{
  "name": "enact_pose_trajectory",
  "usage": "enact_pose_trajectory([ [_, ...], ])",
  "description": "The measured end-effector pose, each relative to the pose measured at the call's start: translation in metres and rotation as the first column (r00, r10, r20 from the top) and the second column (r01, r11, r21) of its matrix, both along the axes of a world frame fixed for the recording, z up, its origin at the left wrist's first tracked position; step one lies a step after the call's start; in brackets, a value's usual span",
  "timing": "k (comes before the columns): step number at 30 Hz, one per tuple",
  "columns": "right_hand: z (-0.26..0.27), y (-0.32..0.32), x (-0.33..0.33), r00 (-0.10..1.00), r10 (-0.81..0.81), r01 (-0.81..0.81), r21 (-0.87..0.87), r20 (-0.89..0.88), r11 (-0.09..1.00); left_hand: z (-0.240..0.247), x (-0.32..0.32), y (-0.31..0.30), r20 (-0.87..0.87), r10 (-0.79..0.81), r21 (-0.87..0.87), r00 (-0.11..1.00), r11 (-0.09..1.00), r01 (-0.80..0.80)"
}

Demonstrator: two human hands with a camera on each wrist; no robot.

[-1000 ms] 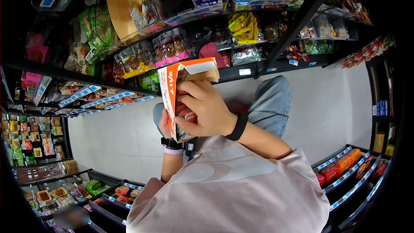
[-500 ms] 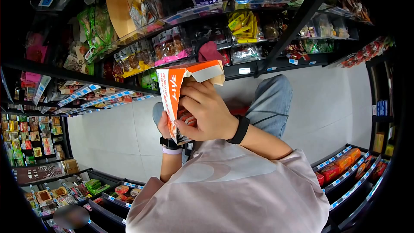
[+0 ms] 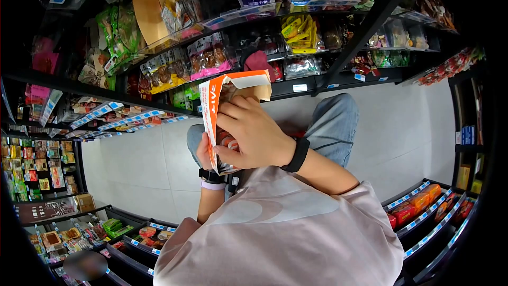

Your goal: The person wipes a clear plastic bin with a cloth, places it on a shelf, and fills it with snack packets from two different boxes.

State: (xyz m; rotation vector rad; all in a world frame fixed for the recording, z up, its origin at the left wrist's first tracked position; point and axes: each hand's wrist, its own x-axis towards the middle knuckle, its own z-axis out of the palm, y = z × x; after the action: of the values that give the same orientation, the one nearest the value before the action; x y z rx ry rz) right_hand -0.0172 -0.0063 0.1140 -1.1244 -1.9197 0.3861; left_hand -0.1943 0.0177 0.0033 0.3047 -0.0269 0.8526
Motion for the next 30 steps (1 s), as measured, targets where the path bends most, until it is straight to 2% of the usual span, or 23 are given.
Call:
enact_pose_trajectory([
  [2,-0.002,0.001,-0.002,0.999,-0.04,0.04,0.003,-0.015,0.999,0.005,0.002,-0.001,-0.158,0.075,-0.006,0.985,0.997,-0.077],
  [6,-0.01,0.007,-0.002,0.998,-0.059,0.059,-0.005,-0.003,0.998,0.008,0.006,-0.001,-0.215,0.099,-0.037,0.971,0.993,-0.11],
  [9,-0.013,0.01,0.001,0.999,-0.045,0.045,-0.037,0.0,0.998,0.003,0.003,0.002,-0.216,0.068,-0.032,0.974,0.997,-0.077],
  [11,-0.016,0.012,0.002,1.0,-0.006,0.005,-0.07,-0.008,0.998,0.005,0.003,0.002,-0.302,0.078,-0.104,0.95,0.988,-0.115],
  [14,-0.018,0.014,0.004,1.0,0.024,-0.026,-0.123,-0.02,0.992,0.009,0.004,0.002,-0.39,0.083,-0.073,0.917,0.99,-0.12],
  [17,-0.02,0.019,0.005,0.994,0.05,-0.061,-0.101,-0.1,0.993,0.004,0.0,0.004,-0.29,0.018,-0.129,0.957,0.99,-0.058],
  [20,-0.028,0.023,0.005,0.98,0.039,-0.072,-0.161,-0.196,0.984,0.013,0.006,0.004,-0.354,0.017,-0.217,0.935,0.971,-0.1],
  [22,-0.03,0.024,0.007,0.981,0.034,-0.066,-0.166,-0.189,0.984,0.01,0.005,0.006,-0.286,-0.012,-0.239,0.958,0.969,-0.059],
  [24,-0.031,0.024,0.007,0.96,-0.015,-0.073,-0.303,-0.279,0.95,0.012,0.008,0.006,-0.271,-0.039,-0.282,0.962,0.958,-0.041],
  [25,-0.035,0.026,0.007,0.969,-0.047,-0.027,-0.294,-0.241,0.956,0.023,0.015,0.004,-0.408,-0.033,-0.322,0.912,0.94,-0.11],
  [28,-0.029,0.027,0.01,0.978,-0.086,0.007,-0.378,-0.191,0.926,0.018,0.014,0.007,-0.397,-0.077,-0.335,0.914,0.94,-0.067],
  [29,-0.038,0.028,0.008,0.962,-0.089,0.006,-0.306,-0.258,0.952,0.014,0.014,0.008,-0.388,-0.076,-0.365,0.918,0.928,-0.078],
  [30,-0.04,0.028,0.008,0.964,-0.082,0.001,-0.306,-0.253,0.952,0.015,0.014,0.007,-0.384,-0.068,-0.365,0.921,0.927,-0.083],
])
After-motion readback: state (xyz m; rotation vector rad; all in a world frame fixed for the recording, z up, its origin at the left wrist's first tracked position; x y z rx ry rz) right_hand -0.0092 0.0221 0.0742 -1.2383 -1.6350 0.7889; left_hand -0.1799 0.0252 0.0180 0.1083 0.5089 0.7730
